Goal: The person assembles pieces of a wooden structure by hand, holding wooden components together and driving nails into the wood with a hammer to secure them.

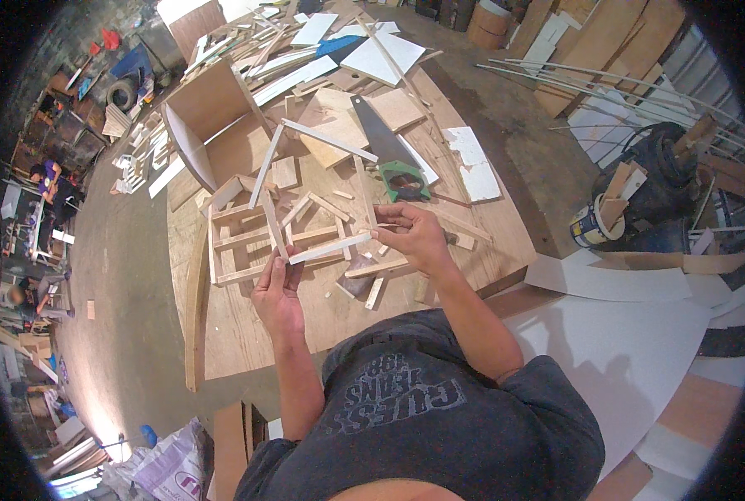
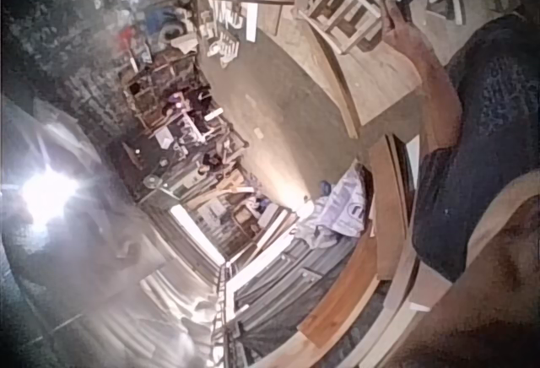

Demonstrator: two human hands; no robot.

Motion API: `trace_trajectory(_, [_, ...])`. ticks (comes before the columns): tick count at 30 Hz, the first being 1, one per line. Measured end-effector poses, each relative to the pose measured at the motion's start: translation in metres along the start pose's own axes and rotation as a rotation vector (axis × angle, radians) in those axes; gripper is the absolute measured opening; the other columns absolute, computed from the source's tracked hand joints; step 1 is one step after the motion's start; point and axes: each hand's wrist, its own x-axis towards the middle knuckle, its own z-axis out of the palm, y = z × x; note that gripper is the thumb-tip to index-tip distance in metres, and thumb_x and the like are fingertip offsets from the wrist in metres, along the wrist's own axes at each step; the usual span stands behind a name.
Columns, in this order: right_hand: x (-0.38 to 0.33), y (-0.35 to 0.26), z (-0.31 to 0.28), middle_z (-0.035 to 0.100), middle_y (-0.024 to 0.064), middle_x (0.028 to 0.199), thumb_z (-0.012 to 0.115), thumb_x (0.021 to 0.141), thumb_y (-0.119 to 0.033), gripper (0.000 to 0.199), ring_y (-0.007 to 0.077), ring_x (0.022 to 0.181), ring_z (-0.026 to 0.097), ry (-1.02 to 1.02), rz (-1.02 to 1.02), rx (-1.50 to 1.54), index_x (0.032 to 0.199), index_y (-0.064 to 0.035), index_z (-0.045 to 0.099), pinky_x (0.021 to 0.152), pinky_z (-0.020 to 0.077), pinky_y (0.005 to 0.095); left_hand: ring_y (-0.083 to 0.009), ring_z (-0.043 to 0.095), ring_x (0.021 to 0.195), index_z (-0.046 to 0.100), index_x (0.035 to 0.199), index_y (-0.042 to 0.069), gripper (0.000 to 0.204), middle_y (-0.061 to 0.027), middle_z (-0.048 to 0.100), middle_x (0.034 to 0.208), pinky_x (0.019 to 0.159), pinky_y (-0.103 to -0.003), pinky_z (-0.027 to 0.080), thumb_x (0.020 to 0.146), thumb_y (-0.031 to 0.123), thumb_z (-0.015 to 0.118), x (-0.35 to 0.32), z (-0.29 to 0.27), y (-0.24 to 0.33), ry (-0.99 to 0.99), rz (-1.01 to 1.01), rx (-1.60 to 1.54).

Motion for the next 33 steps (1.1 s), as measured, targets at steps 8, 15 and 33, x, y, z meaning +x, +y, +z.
trace_trajectory(8, [0.004,0.003,0.0,0.072,0.0152,0.118,0.08,0.085,0.004,0.044,0.0171,0.106,0.069,0.016,-0.032,-0.043,0.126,0.0052,0.066,0.093,0.0575,0.0281,-0.0333,0.069,0.117,0.057,0.134,-0.015,0.035,-0.0246,0.068,0.125,0.101,-0.039,0.06,0.1,-0.007,0.057,0.0,0.001,-0.002,-0.032,0.009,-0.021])
trace_trajectory(15, [0.005,0.001,0.002,0.073,0.0146,0.116,0.08,0.085,0.004,0.043,0.0164,0.105,0.069,0.017,-0.035,-0.03,0.125,0.0051,0.066,0.092,0.0572,0.0283,-0.0328,0.067,0.119,0.055,0.136,-0.015,0.039,-0.0246,0.067,0.126,0.104,-0.04,0.058,0.097,-0.01,0.059,0.001,0.003,-0.002,-0.031,0.004,-0.059])
trace_trajectory(33, [-0.001,-0.002,-0.004,0.074,0.0113,0.117,0.085,0.083,-0.003,0.045,0.0161,0.106,0.069,0.019,0.028,-0.127,0.124,0.0041,0.068,0.092,0.0572,0.0282,-0.03,0.07,0.114,0.057,0.132,-0.015,0.037,-0.0222,0.07,0.122,0.103,-0.037,0.06,0.097,-0.006,0.063,0.001,0.013,0.0,0.051,-0.02,0.062])
